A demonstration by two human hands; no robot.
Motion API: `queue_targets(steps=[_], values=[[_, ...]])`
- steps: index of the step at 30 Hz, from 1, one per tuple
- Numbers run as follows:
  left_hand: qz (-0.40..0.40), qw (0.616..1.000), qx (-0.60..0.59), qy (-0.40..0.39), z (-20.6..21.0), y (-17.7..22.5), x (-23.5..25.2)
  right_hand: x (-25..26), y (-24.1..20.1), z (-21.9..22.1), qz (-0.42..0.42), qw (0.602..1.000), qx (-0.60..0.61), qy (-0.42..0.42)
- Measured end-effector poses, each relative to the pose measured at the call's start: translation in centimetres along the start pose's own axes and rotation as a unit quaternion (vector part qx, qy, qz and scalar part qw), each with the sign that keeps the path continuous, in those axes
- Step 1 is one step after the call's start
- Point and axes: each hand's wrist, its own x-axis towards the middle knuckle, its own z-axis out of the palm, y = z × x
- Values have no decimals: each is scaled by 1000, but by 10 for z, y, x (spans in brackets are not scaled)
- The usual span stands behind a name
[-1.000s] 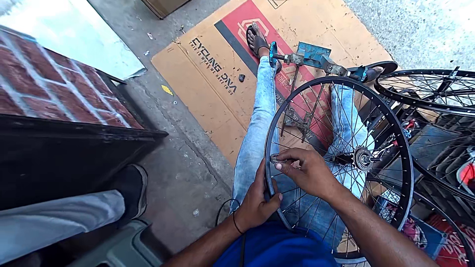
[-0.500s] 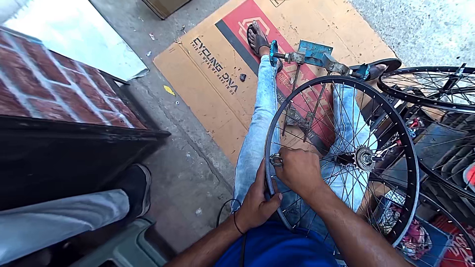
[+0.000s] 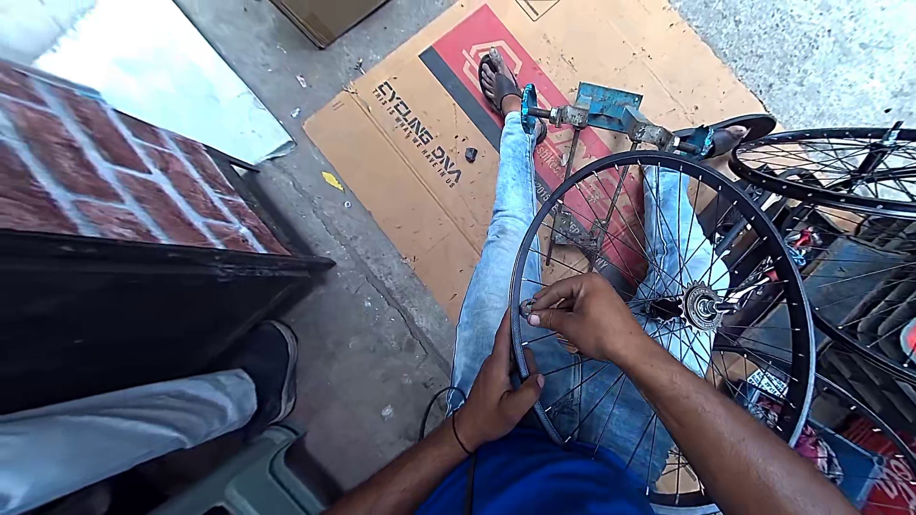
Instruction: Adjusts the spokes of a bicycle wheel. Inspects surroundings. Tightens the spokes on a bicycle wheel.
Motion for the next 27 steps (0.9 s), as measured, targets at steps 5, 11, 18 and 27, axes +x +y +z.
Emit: queue_targets(steps=[5,11,18,27], values=[[-9,1000,3,0,1,-1,0,3,-6,-2,31,999,18,9],[-15,1000,4,-2,0,-1,1,26,-16,-17,98,989,-23,-112],[-20,1000,-2,0,0,0,2,-6,-11,31,-23,937,-337,91],[7,1000,-24,-18,5,3,1,14,-11,-24,59,980,-17,-191]])
